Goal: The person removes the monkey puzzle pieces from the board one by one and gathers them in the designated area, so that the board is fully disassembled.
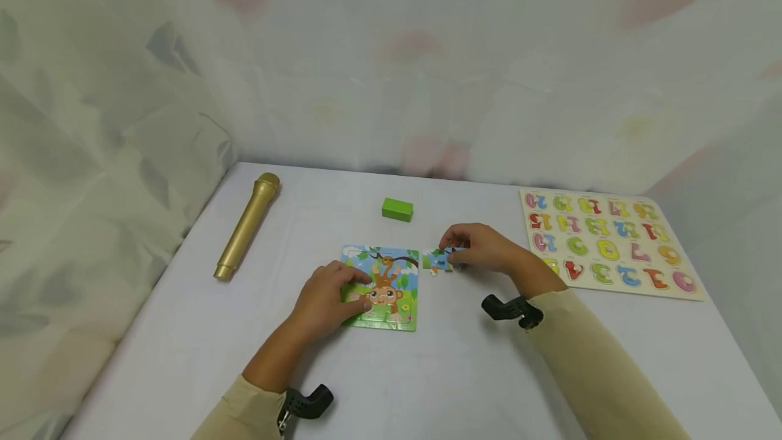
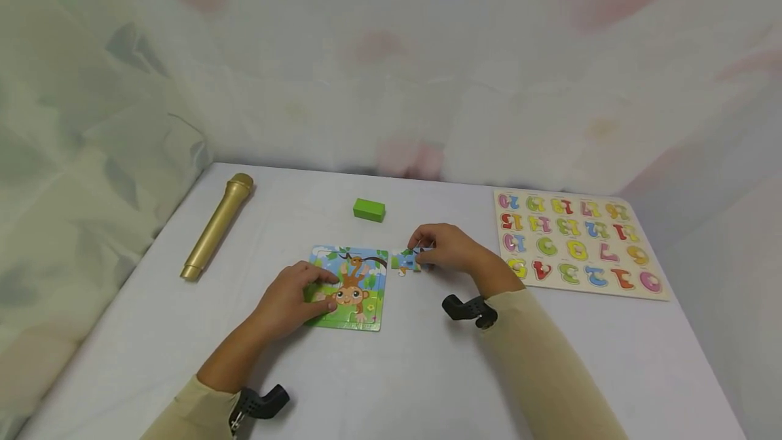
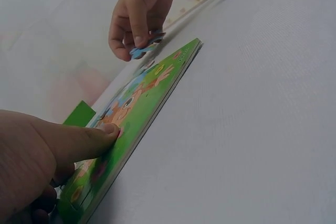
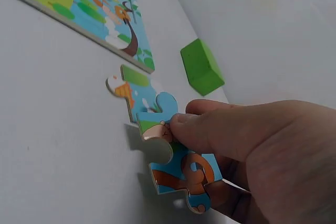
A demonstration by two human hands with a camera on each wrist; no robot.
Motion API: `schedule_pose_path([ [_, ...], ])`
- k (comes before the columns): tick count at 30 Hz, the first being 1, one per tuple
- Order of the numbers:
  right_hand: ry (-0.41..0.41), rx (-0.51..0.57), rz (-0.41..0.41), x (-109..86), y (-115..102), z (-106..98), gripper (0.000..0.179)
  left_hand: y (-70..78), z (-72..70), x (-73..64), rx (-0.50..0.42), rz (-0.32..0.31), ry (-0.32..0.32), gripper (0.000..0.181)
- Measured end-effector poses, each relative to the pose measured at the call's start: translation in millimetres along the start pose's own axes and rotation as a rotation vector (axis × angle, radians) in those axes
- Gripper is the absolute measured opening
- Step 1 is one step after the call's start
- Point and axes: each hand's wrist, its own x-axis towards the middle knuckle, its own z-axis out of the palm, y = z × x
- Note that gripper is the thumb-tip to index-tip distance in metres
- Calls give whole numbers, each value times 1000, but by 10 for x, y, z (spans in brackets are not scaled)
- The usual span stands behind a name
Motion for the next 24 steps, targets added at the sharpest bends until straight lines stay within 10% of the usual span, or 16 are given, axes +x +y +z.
schedule_pose_path([
  [24,109,-228,-18,-84,124,21,21,10,-2,0,14,14,0,37],
])
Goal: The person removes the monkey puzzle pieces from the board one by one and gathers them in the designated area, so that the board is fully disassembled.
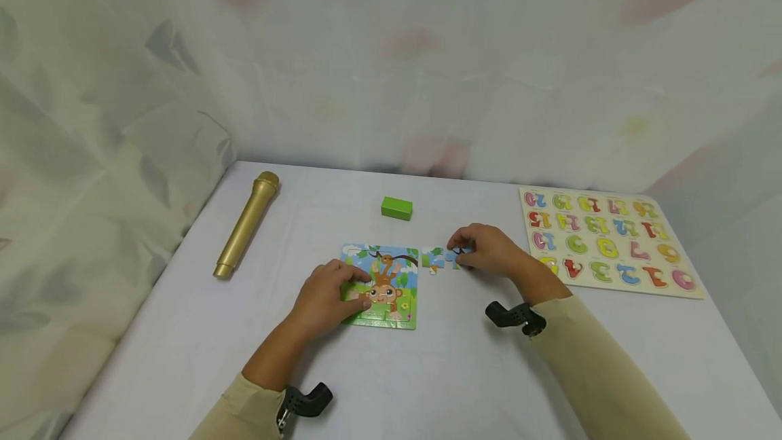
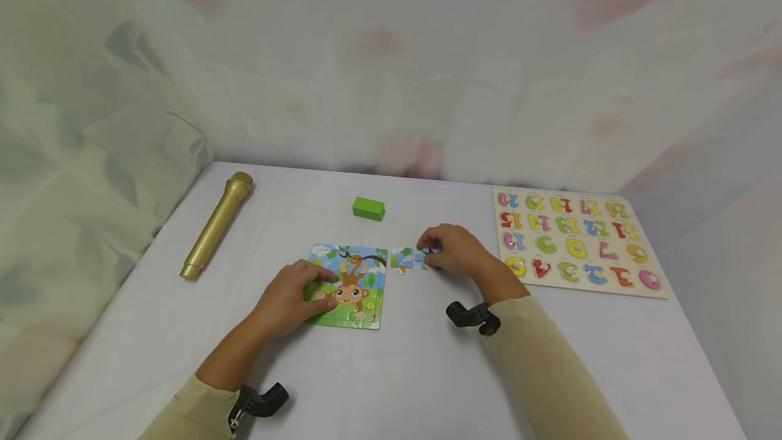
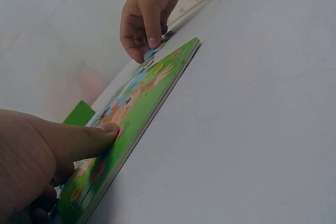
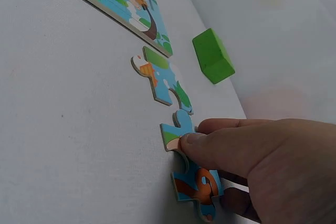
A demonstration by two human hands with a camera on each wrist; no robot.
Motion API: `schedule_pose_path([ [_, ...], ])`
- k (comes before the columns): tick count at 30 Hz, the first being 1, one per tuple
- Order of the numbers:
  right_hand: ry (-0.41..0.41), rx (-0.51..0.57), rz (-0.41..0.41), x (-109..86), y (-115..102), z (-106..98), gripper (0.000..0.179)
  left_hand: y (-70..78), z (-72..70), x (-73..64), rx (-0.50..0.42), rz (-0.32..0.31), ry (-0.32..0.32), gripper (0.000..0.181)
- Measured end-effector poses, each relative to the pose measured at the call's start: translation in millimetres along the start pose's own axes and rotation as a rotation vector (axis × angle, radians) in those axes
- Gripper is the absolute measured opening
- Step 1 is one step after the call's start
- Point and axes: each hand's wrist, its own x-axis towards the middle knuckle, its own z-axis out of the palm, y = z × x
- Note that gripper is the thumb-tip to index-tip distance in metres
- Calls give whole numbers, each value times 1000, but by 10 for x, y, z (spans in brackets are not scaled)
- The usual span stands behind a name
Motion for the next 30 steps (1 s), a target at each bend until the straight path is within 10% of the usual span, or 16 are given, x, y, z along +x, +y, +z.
schedule_pose_path([
  [30,29,-7,-10,14,-75,-32,18,218,-14,-87,124,26,65,33],
])
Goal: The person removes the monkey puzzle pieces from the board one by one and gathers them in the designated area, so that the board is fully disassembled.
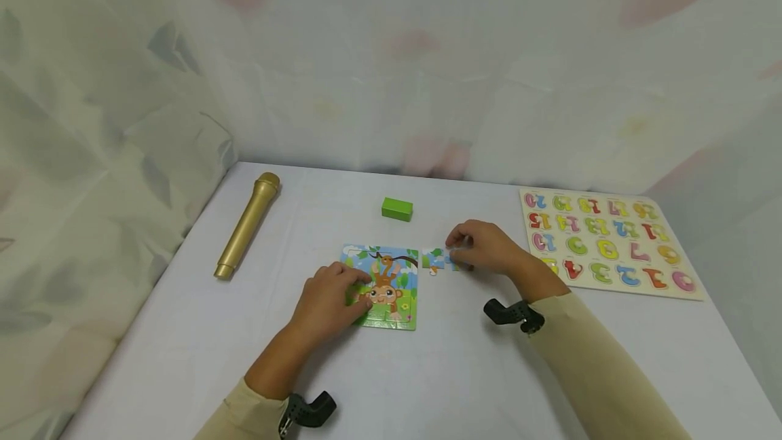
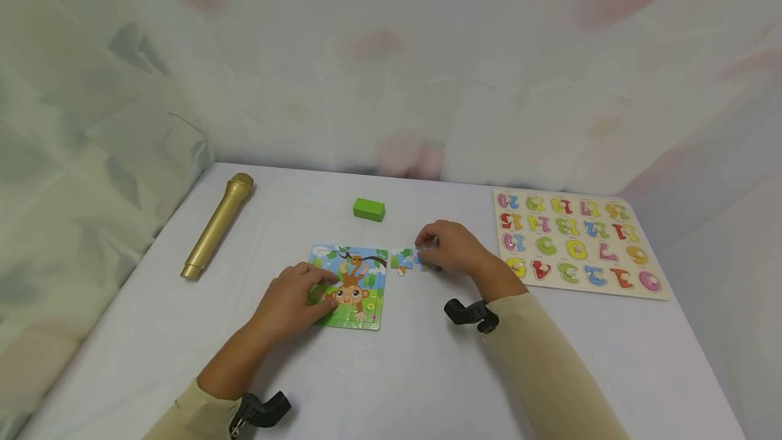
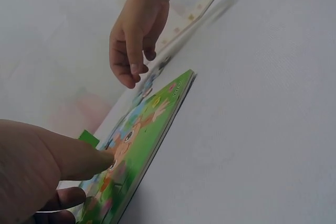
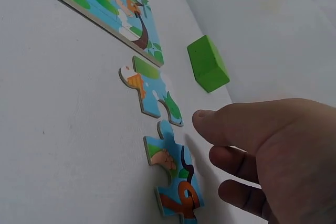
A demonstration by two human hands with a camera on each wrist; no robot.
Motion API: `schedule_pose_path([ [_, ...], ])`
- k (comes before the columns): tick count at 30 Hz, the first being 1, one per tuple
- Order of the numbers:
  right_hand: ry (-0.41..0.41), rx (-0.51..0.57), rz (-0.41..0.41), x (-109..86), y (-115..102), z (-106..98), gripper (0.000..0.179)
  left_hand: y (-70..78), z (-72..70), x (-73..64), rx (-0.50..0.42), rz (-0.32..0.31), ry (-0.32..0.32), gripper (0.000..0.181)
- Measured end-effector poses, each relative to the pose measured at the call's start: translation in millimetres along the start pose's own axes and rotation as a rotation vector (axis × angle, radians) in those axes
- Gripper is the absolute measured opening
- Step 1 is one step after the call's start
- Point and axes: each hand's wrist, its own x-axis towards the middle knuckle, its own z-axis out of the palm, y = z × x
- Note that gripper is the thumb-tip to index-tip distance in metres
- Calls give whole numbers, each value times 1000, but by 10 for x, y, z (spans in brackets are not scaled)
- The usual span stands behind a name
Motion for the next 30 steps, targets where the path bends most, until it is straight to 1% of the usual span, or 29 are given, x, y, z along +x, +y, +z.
schedule_pose_path([
  [7,-9,11,-43,66,-80,37,17,42,41,54,-31,28,10,32],
  [13,-21,23,-59,128,-191,58,18,94,93,101,-66,69,-1,29],
  [18,-47,38,-85,209,-287,96,19,126,119,131,-92,102,4,28],
  [23,-81,31,-112,265,-375,122,21,153,150,159,-84,117,7,30],
  [30,-110,38,-161,323,-453,185,21,160,198,168,-53,110,7,33],
])
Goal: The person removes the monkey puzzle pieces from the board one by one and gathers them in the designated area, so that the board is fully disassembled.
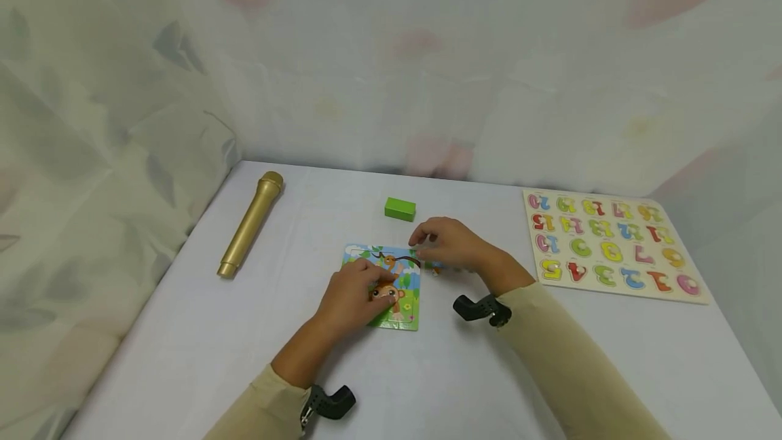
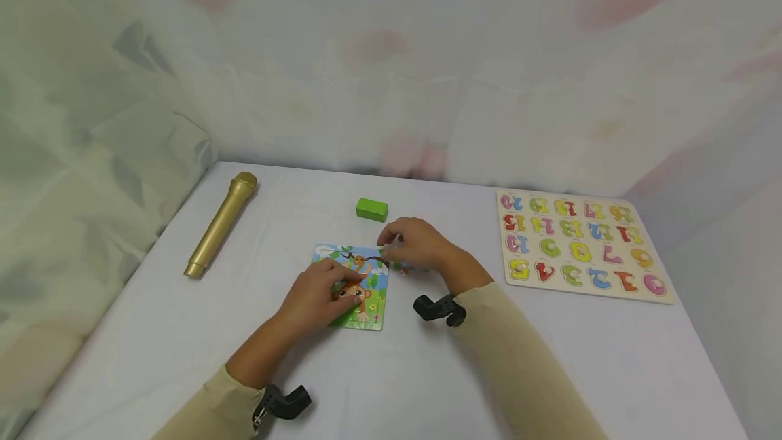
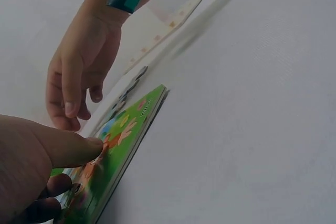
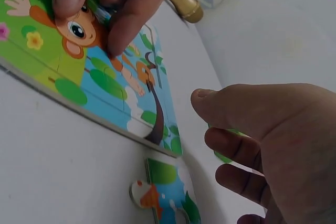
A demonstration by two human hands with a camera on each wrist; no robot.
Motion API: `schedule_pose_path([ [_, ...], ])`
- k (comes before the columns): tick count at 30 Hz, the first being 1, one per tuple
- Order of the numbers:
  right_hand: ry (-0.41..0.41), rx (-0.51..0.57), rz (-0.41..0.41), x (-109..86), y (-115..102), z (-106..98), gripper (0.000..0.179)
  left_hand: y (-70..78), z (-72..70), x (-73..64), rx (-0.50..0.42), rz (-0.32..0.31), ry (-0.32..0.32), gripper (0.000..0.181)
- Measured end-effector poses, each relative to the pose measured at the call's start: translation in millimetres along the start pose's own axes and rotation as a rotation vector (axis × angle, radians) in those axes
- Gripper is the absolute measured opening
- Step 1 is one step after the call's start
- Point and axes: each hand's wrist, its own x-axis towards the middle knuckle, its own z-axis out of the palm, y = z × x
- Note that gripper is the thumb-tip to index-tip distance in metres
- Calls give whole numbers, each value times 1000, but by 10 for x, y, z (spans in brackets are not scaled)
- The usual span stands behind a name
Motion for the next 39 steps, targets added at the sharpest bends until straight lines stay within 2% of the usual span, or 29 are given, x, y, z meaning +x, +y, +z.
schedule_pose_path([
  [6,-18,16,-23,66,-84,42,20,-12,36,-5,35,-5,4,34],
  [13,-40,8,-26,137,-86,114,19,11,12,2,17,-5,3,34],
  [19,-32,-8,-86,179,-48,200,18,49,21,0,33,-25,-10,35],
  [24,-37,12,-109,190,-62,232,17,41,7,5,46,-17,-13,34],
  [30,-46,-19,-107,189,-65,256,16,35,9,8,45,-7,-21,34],
  [39,-83,-95,-61,213,-106,296,16,20,-7,17,46,-13,-45,30],
])
